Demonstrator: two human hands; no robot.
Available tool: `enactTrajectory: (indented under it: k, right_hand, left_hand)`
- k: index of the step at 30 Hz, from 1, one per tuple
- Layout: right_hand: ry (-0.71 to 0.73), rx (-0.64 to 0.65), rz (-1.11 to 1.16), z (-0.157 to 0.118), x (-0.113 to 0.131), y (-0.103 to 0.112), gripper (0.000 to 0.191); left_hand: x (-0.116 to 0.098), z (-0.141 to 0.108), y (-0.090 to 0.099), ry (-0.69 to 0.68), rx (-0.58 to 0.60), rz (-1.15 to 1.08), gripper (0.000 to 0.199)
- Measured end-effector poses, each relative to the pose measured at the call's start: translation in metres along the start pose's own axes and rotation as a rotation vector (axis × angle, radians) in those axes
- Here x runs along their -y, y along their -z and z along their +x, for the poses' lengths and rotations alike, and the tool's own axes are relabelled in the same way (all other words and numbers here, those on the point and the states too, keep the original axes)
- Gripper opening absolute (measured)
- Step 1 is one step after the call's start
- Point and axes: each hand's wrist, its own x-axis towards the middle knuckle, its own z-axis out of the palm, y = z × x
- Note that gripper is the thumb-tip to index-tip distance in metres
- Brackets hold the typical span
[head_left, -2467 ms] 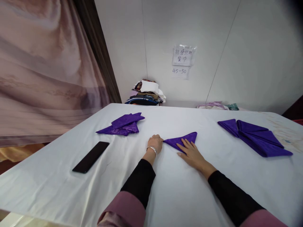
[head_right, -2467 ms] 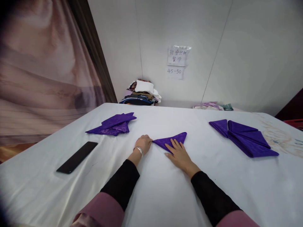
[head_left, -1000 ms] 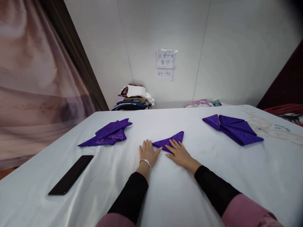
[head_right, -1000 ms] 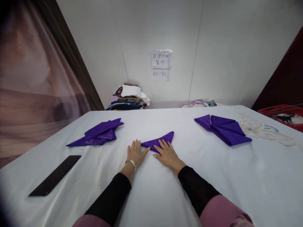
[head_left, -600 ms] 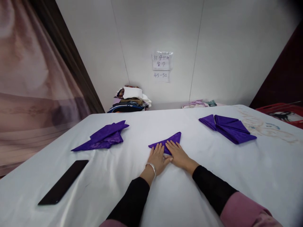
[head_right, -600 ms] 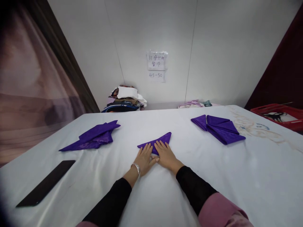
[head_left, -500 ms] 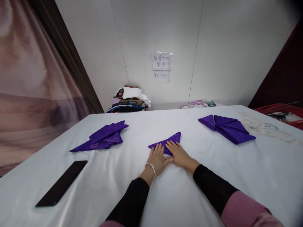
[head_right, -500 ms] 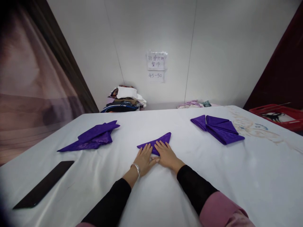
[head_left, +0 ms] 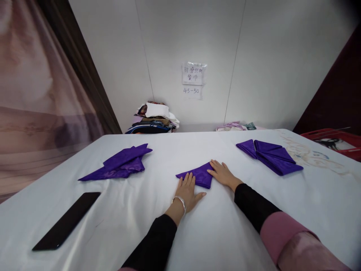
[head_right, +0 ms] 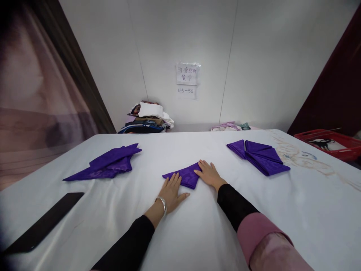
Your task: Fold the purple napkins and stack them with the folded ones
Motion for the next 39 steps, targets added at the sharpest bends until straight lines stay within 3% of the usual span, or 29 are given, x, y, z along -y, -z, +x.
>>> enactTrajectory:
  k: [7, 13, 18, 24, 28, 34, 39]
  right_hand:
    - [-0.112, -0.118, 0.173, 0.015, -0.015, 0.006, 0.059]
    - [-0.231, -0.290, 0.420, -0.004, -0.012, 0.010, 0.051]
    - [-0.271, -0.151, 0.618, -0.030, 0.013, -0.001, 0.043]
    - [-0.326, 0.009, 0.800, -0.044, 0.051, -0.002, 0.068]
    - [-0.347, 0.038, 0.934, -0.044, 0.067, -0.005, 0.082]
    - [-0.290, 0.011, 0.840, -0.035, 0.069, -0.016, 0.067]
    - [-0.238, -0.037, 0.596, -0.038, 0.064, -0.009, 0.056]
  left_hand:
    - [-0.001, -0.001, 0.003, 0.003, 0.022, 0.005, 0.088]
    - [0.000, 0.000, 0.004, -0.002, 0.022, 0.002, 0.087]
    - [-0.003, 0.001, 0.008, 0.009, 0.063, -0.011, 0.086]
    - [-0.004, 0.001, 0.008, 0.005, 0.046, -0.016, 0.085]
    - [-0.003, 0.002, 0.007, 0.003, 0.027, 0.008, 0.083]
    - [0.003, 0.007, 0.002, -0.001, 0.005, 0.081, 0.081]
    - [0.006, 0.009, 0.003, -0.007, 0.013, 0.112, 0.082]
